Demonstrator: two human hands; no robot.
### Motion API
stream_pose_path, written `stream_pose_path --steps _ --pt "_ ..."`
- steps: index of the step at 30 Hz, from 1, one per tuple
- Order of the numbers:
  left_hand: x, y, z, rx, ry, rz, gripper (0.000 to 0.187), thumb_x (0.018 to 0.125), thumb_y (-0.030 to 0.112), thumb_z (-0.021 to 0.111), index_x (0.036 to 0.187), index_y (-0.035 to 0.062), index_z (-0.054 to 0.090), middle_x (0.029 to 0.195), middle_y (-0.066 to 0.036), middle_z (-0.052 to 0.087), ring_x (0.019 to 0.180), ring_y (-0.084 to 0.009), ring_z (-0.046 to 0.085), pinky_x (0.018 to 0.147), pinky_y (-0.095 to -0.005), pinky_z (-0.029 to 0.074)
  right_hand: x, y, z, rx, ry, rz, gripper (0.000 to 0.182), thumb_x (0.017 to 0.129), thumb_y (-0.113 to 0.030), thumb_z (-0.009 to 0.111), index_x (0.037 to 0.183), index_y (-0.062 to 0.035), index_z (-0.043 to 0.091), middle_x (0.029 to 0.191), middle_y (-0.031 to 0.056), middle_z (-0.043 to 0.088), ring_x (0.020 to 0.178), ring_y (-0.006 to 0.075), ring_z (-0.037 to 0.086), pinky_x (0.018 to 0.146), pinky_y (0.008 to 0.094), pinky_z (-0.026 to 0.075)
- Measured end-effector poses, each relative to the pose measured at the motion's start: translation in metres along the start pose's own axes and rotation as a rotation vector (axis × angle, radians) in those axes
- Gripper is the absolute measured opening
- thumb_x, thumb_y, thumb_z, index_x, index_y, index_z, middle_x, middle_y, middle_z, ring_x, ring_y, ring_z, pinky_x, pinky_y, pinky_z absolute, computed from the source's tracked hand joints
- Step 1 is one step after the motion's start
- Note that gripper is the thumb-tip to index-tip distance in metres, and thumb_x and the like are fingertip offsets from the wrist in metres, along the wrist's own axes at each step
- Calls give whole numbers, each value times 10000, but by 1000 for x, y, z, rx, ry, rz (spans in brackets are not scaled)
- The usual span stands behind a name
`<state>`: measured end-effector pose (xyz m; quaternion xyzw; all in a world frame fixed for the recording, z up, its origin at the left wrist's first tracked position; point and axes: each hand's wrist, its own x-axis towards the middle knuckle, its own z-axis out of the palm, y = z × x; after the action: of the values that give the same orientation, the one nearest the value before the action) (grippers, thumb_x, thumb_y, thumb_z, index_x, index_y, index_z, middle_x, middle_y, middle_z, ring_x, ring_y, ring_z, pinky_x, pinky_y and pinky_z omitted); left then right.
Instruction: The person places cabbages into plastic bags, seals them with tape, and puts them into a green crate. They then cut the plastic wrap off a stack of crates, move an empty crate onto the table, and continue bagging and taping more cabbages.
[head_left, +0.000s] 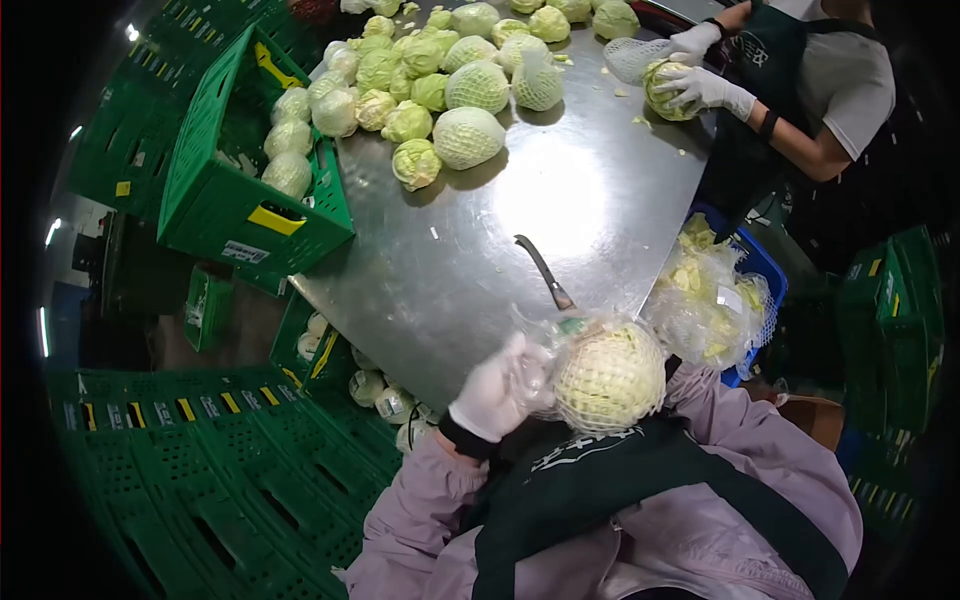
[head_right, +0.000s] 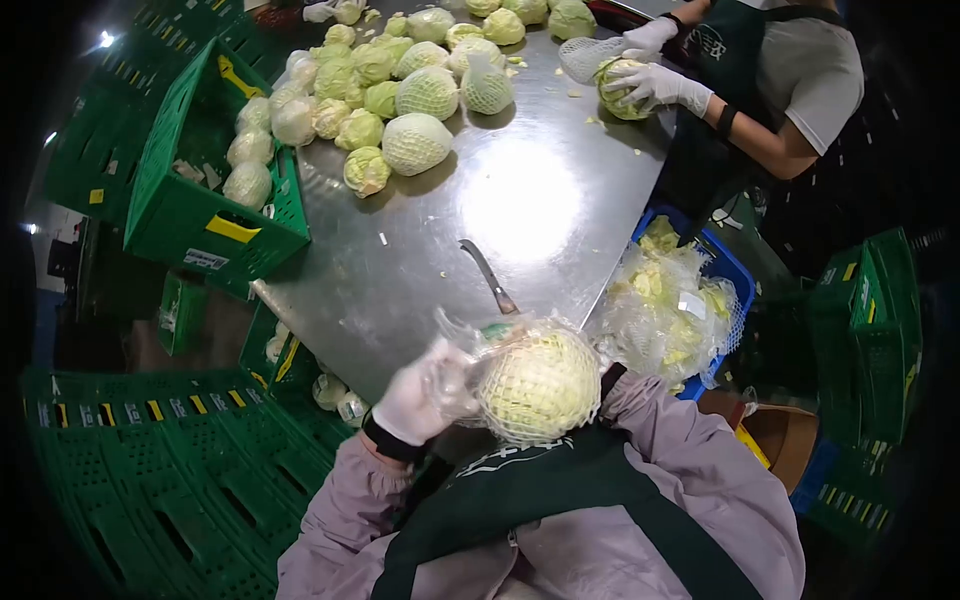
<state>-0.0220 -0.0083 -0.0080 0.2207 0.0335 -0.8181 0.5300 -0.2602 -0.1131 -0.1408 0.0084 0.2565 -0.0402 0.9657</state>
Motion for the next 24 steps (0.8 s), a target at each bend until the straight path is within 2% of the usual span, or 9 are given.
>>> stream_pose_path --steps 2,8,10,11,12,16,18,19,24 --pt "17 21 5 267 336 320 369 997 370 382 831 72 522 558 43 392 429 -70 377 389 -204 315 1 9 -17 363 -237 46 625 936 -553 380 1311 -62 477 1262 156 549 1148 270 544 967 461 444" --pt "55 10 -98 754 796 552 352 984 276 449 701 89 543 592 23 481 513 -95 454 476 -268 378 -62 22 130 94 -415 -118 912 885 -694 250 1234 126 439 1146 337 535 1098 461 526 907 560 453" --pt "44 -13 -145 1173 453 297 260 950 232 512 784 54 602 728 -25 584 644 -124 536 577 -300 442 -73 20 130 65 -340 -213 924 876 -705 261 1238 128 430 1134 339 540 1084 452 539 934 561 435" --pt "37 -35 -141 1789 235 391 198 917 200 534 844 43 631 756 -100 624 676 -175 591 615 -323 472 -67 19 109 75 -485 -250 843 898 -657 305 1307 76 382 1229 316 489 1147 442 496 970 550 413" --pt "33 -48 -115 2330 88 30 200 893 190 533 926 30 650 820 -167 647 758 -248 634 682 -346 492 -68 18 94 70 -489 -245 843 898 -657 305 1307 76 382 1229 316 489 1147 442 496 970 550 413" --pt "26 -84 -69 1613 113 -31 296 893 205 523 1126 33 582 994 -233 630 926 -364 616 831 -391 468 -86 18 42 -167 -289 -460 627 944 -499 347 1387 -56 326 1383 172 379 1279 295 373 1064 445 330" --pt "41 -92 -52 1587 323 341 434 870 172 568 1260 9 467 1159 -227 577 1067 -317 581 910 -373 438 -91 12 25 -290 -180 -566 553 966 -420 367 1427 -122 298 1461 99 324 1346 221 312 1111 393 289" --pt "47 -91 -38 1448 306 494 507 854 142 591 1305 7 403 1231 -203 537 1130 -283 540 949 -363 415 -88 4 17 -1134 150 -728 531 980 -393 336 1422 -101 305 1450 93 351 1337 222 320 1120 378 266" --pt "116 -65 -39 1129 66 417 649 795 -12 634 1354 -21 306 1297 -123 494 1162 -189 496 978 -319 406 -29 -59 19 -459 -214 -693 496 994 -351 283 1400 -72 342 1449 124 349 1297 270 385 1066 449 336"
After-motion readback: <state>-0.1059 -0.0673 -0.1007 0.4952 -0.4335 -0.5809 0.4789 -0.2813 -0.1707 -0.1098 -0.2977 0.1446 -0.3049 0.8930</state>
